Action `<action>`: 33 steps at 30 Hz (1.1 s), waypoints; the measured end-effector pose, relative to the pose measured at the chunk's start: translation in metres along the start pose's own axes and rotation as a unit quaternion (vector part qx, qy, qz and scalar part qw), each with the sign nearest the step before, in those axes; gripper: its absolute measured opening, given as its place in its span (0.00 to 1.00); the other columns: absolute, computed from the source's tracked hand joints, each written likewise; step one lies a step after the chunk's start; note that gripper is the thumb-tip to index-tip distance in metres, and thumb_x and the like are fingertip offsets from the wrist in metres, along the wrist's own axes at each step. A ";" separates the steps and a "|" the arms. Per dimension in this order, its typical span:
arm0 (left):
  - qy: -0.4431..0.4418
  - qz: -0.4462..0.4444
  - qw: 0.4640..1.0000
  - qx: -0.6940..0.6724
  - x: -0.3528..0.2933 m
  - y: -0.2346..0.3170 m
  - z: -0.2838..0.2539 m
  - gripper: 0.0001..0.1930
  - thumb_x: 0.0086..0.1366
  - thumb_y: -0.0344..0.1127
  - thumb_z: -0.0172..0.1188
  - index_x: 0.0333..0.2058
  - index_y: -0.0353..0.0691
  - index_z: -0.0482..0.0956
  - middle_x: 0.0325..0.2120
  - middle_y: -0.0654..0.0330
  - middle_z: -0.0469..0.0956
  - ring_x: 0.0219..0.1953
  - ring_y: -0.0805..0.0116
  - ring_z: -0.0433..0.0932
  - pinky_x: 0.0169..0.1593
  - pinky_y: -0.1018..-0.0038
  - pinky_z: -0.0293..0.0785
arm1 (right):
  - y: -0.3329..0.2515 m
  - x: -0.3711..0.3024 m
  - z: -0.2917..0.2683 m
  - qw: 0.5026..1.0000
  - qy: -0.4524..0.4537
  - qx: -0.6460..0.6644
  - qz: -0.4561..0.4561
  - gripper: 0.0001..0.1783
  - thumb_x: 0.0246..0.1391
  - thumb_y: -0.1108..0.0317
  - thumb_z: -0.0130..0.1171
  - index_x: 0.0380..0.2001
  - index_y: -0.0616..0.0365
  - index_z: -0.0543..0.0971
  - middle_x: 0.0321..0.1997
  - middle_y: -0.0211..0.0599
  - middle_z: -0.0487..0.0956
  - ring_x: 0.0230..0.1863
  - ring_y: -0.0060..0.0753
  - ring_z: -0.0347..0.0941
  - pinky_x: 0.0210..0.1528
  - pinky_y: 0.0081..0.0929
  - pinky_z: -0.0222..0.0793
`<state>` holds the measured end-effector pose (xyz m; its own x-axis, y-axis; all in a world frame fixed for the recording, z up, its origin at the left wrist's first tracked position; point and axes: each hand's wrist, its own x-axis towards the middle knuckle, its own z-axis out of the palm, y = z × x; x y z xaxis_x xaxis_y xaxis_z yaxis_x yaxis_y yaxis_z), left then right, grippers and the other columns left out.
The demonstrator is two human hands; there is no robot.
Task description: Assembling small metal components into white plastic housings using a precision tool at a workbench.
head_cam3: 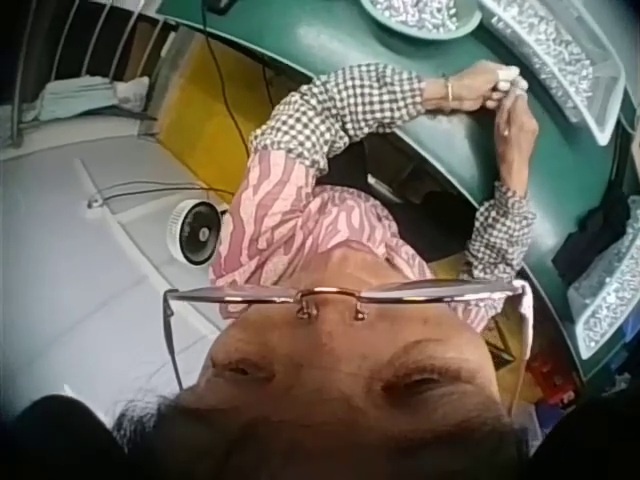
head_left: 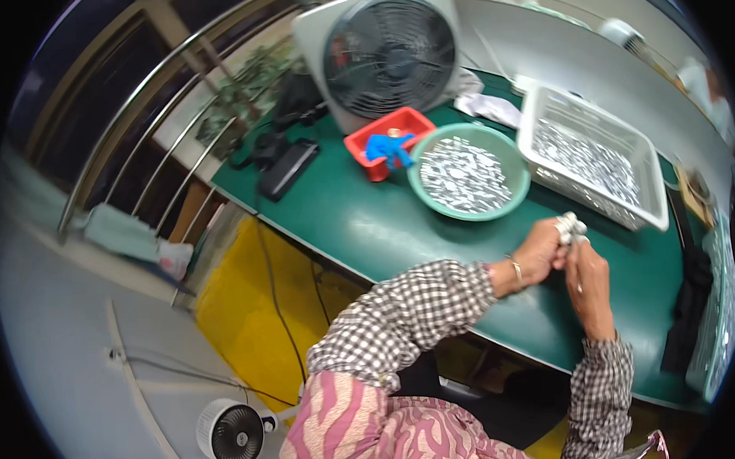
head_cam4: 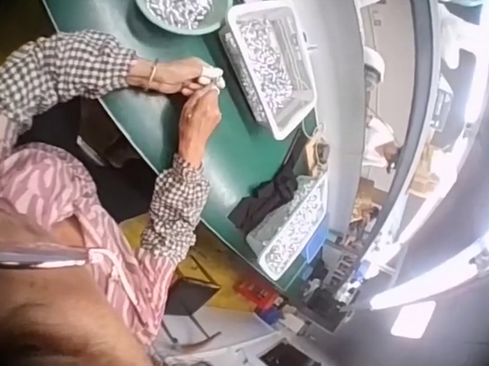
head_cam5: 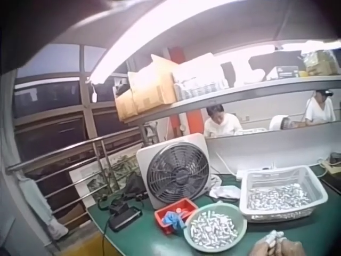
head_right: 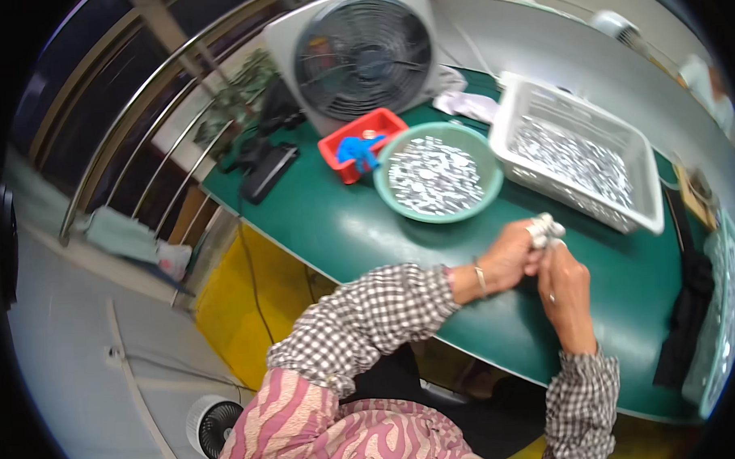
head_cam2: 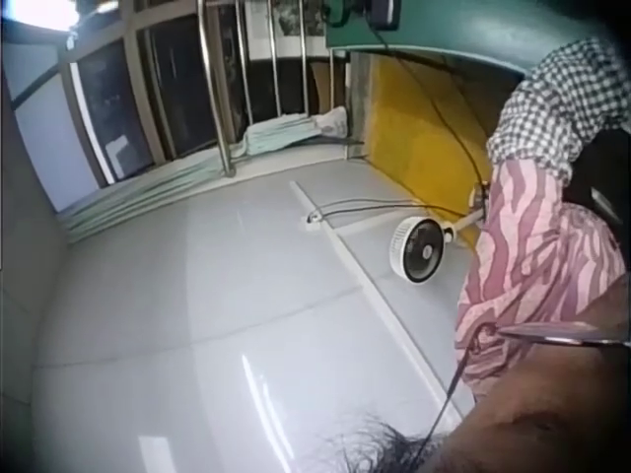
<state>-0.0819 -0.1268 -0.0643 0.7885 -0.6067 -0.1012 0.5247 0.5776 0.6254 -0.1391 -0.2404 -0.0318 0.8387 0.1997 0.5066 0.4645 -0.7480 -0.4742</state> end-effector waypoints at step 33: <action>0.024 -0.033 0.998 0.038 -0.015 0.021 0.008 0.16 0.66 0.43 0.45 0.38 0.35 0.71 0.20 0.71 0.63 0.17 0.83 0.58 0.17 0.85 0.55 | 0.002 0.008 0.003 0.999 0.018 -0.019 0.021 0.10 0.52 0.72 0.49 0.19 0.62 0.64 0.15 0.47 0.70 0.18 0.50 0.69 0.19 0.39 0.63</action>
<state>-0.0857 -0.1097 -0.0432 0.7686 -0.6138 -0.1802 0.5517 0.4934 0.6724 -0.1304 -0.2387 -0.0310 0.8467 0.1447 0.5120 0.4166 -0.7789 -0.4688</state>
